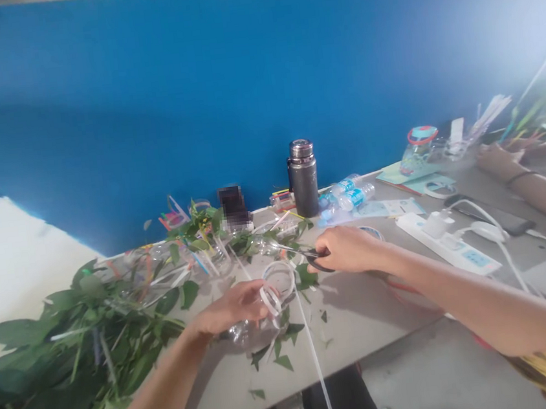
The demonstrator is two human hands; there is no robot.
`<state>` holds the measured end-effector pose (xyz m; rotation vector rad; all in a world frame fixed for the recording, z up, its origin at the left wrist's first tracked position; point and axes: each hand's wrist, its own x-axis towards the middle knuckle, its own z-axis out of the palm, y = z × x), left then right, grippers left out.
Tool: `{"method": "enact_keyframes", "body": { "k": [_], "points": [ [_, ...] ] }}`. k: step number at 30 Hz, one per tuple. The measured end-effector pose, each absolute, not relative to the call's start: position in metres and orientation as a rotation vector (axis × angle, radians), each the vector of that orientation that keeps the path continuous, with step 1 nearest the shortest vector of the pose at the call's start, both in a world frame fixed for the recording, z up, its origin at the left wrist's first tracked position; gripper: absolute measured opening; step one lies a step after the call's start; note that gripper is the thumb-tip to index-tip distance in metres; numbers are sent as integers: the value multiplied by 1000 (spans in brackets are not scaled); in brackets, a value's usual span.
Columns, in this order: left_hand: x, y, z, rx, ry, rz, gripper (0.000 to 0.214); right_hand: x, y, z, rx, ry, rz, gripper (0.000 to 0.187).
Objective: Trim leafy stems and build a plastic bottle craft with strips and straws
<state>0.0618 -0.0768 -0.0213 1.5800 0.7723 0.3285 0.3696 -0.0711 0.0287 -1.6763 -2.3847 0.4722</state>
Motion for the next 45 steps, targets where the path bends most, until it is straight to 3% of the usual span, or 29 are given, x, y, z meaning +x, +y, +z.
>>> {"method": "enact_keyframes", "body": {
  "k": [4,15,19,24,27,29,33,42,45],
  "points": [
    [64,-77,-23,1635,832,266,41,379,-65,19,-1650,-2251,595,39],
    [59,-74,-24,1417,698,551,43,431,-37,-30,-2046,-2315,297,19],
    [54,-72,-29,1184,606,680,52,429,-39,-27,-1960,-2423,287,18],
    [51,-69,-31,1061,554,773,50,437,-27,-13,-1819,-2570,558,11],
    [49,-64,-34,1003,525,838,53,431,-29,3,-1735,-2460,476,7],
    [48,-63,-37,979,507,860,54,409,-40,13,-1646,-2259,415,18],
    [50,-65,-36,946,498,870,55,339,-70,23,-1276,-2093,821,24],
    [55,-69,-33,981,537,934,53,260,-58,5,-1033,-1571,1237,38],
    [55,-68,-32,955,529,1015,50,257,-50,4,-1039,-1484,1264,35]
  ]
}}
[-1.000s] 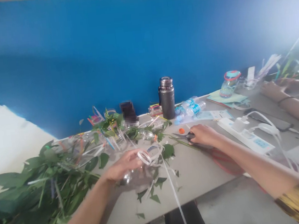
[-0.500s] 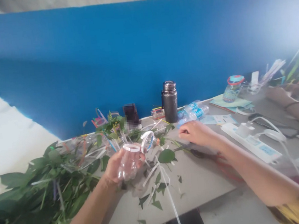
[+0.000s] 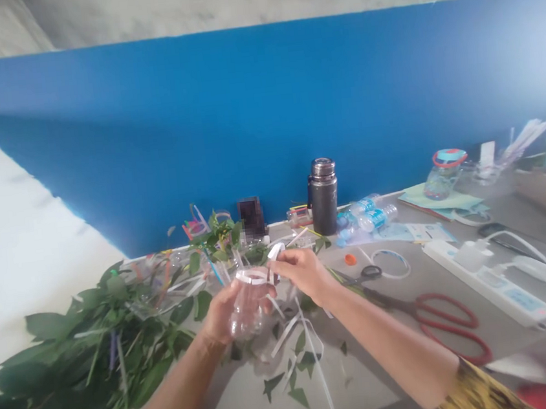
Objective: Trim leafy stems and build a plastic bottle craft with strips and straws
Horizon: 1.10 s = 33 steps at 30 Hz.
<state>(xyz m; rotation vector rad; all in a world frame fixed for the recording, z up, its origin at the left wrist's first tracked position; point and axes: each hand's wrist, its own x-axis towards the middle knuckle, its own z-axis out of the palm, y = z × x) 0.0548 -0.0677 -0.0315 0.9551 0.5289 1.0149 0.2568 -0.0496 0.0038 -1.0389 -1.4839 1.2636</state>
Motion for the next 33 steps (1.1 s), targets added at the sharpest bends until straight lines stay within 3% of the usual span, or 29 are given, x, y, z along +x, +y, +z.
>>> {"method": "enact_keyframes", "body": {
  "k": [8,14,17,22,29,33],
  "points": [
    [50,-65,-28,1015,610,1184,50,258,-41,-15,-999,-1508,1184,27],
    [55,-69,-25,1030,602,1101,49,262,-39,-41,-1108,-1965,308,28],
    [56,-70,-27,1014,598,1082,46,264,-38,-48,-1100,-2037,145,27],
    [55,-70,-28,966,563,1094,38,262,-38,-53,-1094,-2061,109,26],
    [55,-72,-26,943,466,1168,35,258,-40,-49,-1218,-2066,432,8],
    [56,-74,-20,942,416,1178,32,258,-46,-45,-1245,-2156,406,11]
  ]
}}
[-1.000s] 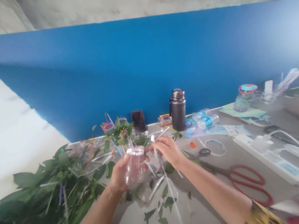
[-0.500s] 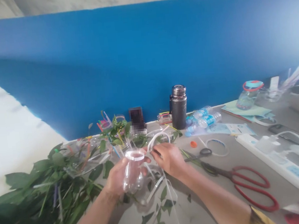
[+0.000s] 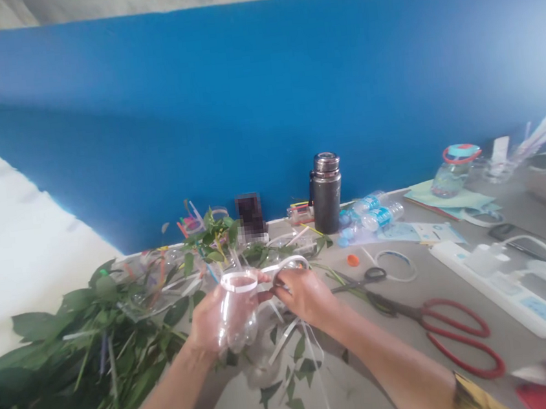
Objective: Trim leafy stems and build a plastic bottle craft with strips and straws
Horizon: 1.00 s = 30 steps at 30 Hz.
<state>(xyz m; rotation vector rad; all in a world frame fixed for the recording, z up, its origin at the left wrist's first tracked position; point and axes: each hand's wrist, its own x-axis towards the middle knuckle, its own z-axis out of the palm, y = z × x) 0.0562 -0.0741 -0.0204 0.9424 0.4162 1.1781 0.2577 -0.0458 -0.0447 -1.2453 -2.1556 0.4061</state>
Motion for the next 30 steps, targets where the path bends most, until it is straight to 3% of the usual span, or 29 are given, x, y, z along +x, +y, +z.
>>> {"method": "enact_keyframes", "body": {
  "k": [9,12,14,18,23,26,30],
  "points": [
    [53,-75,-7,949,391,1260,37,258,-72,-30,-917,-2012,-95,26],
    [51,-74,-10,965,393,1258,36,265,-70,-20,-865,-1840,-122,20],
    [50,-72,-13,980,383,1230,37,269,-64,-15,-893,-1808,23,7],
    [52,-73,-12,1013,380,1177,39,271,-52,-17,-1055,-1912,817,38],
    [55,-77,-4,1012,379,1153,38,264,-49,-26,-827,-1706,1547,49],
    [54,-77,-3,997,391,1147,38,262,-49,-27,-730,-1531,1754,55],
    [50,-77,-3,964,387,1142,41,265,-46,-28,-787,-1514,1767,57]
  ]
}}
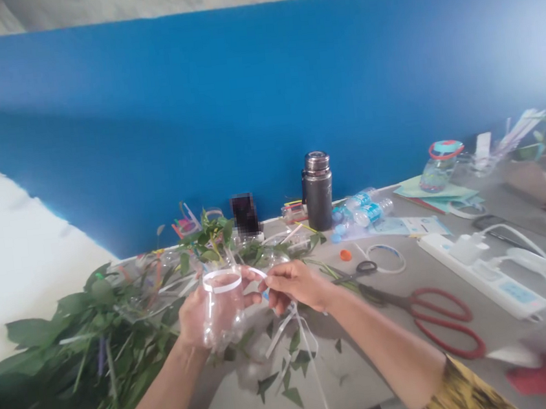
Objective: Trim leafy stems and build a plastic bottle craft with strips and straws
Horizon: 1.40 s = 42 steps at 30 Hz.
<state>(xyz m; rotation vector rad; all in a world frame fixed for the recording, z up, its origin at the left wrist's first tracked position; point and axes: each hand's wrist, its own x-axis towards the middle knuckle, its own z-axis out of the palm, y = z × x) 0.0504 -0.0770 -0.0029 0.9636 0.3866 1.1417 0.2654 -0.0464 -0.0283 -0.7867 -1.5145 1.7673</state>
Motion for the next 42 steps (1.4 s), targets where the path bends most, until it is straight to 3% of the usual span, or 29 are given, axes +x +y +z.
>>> {"method": "enact_keyframes", "body": {
  "k": [4,13,24,42],
  "points": [
    [49,-75,-4,895,413,1127,53,270,-38,-32,-903,-1500,1617,56],
    [54,-78,-10,905,435,951,49,274,-28,-26,-1061,-1262,1237,42],
    [55,-72,-17,958,712,1060,47,282,-29,-22,-843,-1191,1297,42],
    [73,-79,-22,1102,893,1206,46,258,-53,-20,-1019,-1425,1173,42]
  ]
}}
